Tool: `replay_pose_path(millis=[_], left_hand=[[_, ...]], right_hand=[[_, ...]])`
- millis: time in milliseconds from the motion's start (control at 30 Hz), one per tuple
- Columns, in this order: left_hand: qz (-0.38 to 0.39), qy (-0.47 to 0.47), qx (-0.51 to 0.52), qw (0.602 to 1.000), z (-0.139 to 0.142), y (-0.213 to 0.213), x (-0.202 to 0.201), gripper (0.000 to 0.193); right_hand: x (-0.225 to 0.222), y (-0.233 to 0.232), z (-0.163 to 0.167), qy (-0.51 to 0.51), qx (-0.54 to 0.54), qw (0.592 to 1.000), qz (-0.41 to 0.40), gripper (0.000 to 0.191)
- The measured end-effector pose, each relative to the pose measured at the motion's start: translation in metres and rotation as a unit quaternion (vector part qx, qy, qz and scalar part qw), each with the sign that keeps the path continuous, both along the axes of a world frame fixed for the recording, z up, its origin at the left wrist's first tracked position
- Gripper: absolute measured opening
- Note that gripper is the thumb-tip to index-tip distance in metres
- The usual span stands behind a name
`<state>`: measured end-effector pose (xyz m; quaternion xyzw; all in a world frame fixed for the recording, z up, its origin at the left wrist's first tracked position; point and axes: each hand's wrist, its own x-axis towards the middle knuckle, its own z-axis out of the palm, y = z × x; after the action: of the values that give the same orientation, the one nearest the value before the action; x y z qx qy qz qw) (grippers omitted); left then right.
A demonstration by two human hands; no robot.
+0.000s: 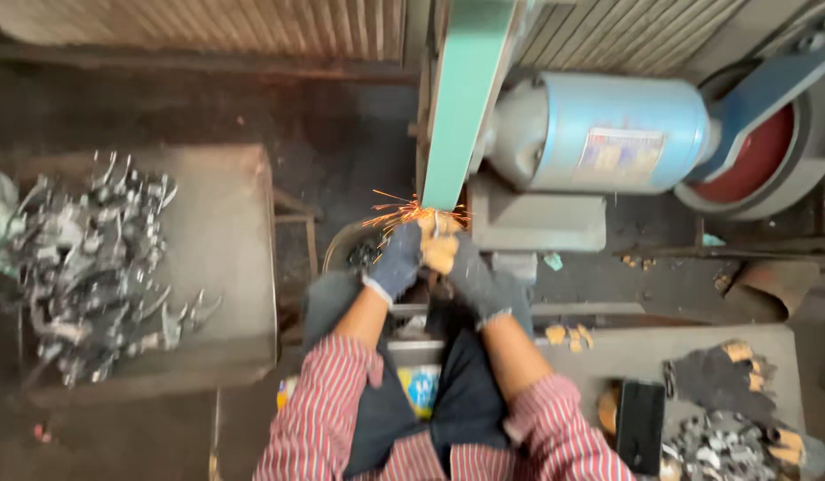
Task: The person sits at a belt grinder and grinds small metal castings one at a time, holding each piece by hand against the moving belt to remove excess material, producing sparks. Finished pieces are placed on a tray beside them, and new pieces are picked up to continue grinding.
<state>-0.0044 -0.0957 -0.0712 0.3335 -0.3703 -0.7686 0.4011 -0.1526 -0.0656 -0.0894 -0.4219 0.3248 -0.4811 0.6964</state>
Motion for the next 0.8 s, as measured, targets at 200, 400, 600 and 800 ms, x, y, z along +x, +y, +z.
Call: replay_pose_path(millis=[200,400,600,800], left_hand=[[0.010,-0.175,-0.192,0.966,-0.046,-0.013,-0.005,0.022],[0.021,0.150,0.167,0.974,-0.061,-0.011,-0.013,0.018],[0.008,-0.020,-0.096,0.995,-0.044,0.007,0.002,0.033],[-0.088,-0.138,-0.138,0.977,-0.001,0.036,0.016,0.070]], right_hand=[[-0.001,-0.003,-0.016,0.185,-0.094,0.976,-0.072,0.052],[-0.001,0.006,-0.008,0.139,-0.078,0.986,-0.046,0.052],[-0.012,0.005,0.015,0.192,-0.218,0.955,-0.055,0.052],[-0.028,0.029,0.027,0.267,-0.187,0.942,-0.077,0.038]])
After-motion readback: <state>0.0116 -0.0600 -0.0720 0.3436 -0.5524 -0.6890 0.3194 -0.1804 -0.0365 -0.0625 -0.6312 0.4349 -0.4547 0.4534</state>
